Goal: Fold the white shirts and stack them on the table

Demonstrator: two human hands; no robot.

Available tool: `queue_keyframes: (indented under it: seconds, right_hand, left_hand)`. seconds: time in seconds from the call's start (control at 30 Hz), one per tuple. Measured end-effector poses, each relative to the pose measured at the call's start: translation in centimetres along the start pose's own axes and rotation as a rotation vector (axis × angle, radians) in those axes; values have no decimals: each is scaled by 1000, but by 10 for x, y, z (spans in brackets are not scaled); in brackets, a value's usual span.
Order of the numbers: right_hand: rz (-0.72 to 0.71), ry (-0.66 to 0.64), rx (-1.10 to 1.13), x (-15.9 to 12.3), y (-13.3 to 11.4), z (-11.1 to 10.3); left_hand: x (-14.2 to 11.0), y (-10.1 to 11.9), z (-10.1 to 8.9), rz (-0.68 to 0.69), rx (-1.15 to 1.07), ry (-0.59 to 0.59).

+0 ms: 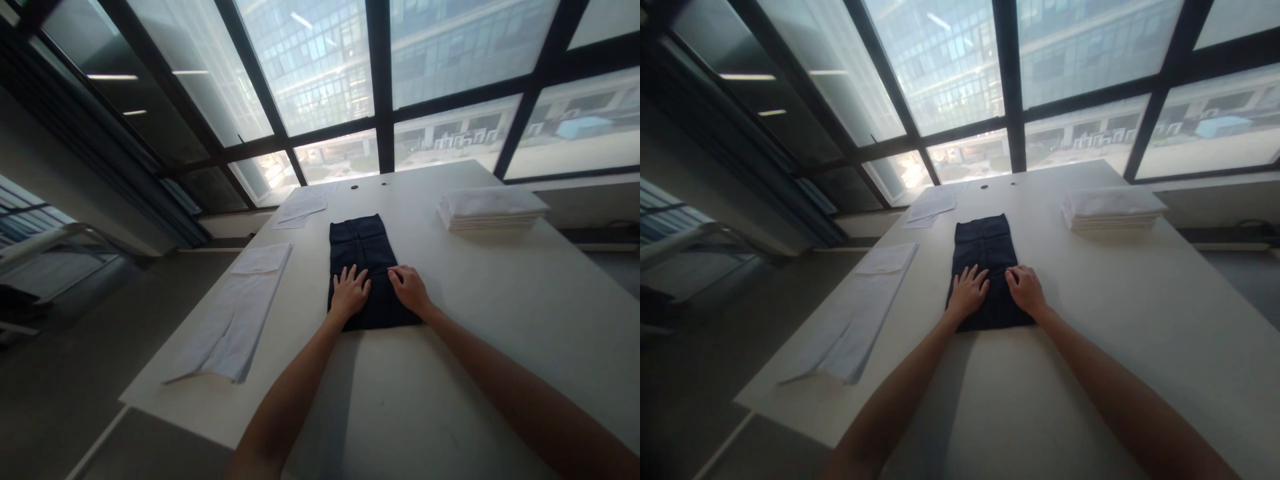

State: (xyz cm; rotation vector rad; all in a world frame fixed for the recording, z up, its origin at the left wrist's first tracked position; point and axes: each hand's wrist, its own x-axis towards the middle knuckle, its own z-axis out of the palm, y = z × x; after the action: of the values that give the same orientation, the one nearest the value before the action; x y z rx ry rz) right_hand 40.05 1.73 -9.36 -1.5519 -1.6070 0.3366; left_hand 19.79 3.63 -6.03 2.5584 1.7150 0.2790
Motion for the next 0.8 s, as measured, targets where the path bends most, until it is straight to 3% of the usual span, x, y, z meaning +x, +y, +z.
queue_keyframes:
  seconds: [0.17,0.47,0.63,0.8]
  right_hand:
    - [-7,9,-53,8,11,-6]
    - [60,13,-97,8,8,-11]
    - [62,-23,-67,9,11,-11]
    - [71,-47,-78,9,9,-13]
  left_hand:
    - [30,7,6,32,-64,9]
    - [32,2,4,42,-165,129]
    - [31,2,-2,-44,-78,182]
    - [31,-28,-7,-195,-29,179]
